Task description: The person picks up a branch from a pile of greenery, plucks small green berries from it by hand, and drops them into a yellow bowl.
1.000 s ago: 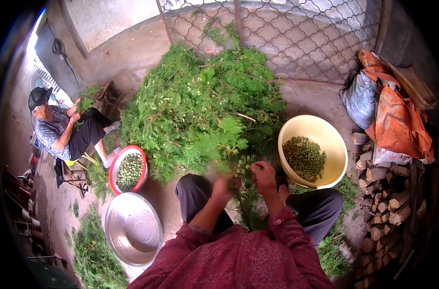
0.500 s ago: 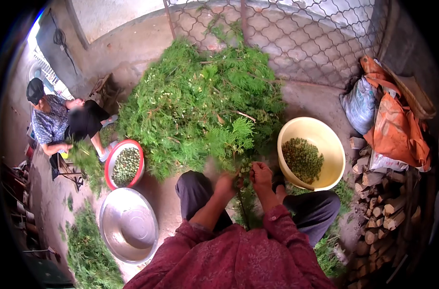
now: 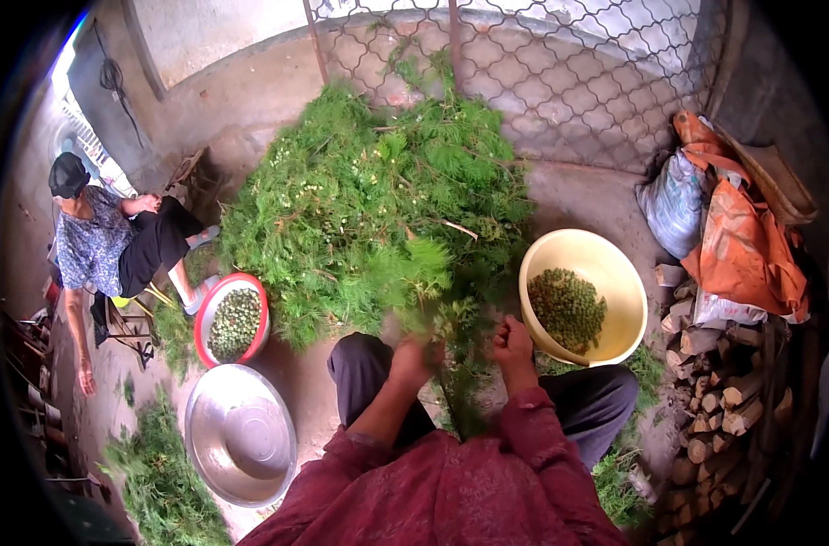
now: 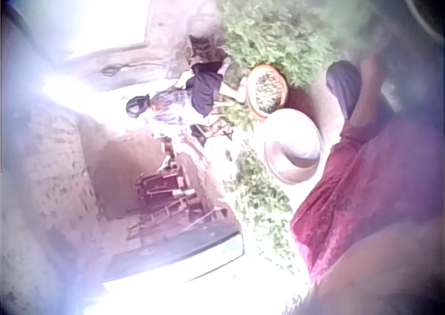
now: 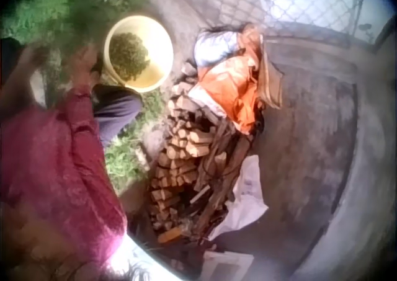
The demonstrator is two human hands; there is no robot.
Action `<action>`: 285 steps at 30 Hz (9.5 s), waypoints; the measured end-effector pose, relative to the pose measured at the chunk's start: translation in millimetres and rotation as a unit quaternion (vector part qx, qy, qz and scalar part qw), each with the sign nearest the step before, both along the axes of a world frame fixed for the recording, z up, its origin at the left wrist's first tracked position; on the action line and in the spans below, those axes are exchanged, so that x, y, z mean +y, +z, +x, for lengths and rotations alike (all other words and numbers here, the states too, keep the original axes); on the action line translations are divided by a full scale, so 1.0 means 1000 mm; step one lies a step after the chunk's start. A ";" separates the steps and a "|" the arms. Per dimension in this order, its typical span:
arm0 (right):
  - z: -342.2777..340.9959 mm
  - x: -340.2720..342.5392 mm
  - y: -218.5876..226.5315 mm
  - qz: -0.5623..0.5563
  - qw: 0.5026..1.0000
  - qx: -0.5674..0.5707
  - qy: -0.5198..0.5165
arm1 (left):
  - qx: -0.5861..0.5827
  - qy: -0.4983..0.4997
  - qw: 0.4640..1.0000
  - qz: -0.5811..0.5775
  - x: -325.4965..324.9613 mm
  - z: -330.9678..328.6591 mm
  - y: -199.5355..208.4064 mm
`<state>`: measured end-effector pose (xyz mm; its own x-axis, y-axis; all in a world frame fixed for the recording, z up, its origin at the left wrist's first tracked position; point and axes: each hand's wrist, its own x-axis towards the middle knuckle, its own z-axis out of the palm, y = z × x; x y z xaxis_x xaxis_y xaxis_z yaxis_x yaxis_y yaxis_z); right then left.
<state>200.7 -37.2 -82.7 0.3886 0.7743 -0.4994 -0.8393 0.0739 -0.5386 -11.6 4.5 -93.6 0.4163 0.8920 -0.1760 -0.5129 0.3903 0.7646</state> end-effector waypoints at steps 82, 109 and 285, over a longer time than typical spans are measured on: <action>0.079 -0.042 0.240 0.116 0.779 -0.578 -0.216 | 0.076 -0.011 0.997 -0.027 -0.015 -0.006 0.040; 0.209 -0.135 0.104 -0.019 0.982 -0.170 -0.080 | -0.166 0.293 0.940 -0.047 0.090 -0.129 0.158; 0.020 -0.117 0.045 -0.218 0.823 -0.516 0.096 | -0.115 0.253 0.956 -0.091 0.121 -0.224 0.087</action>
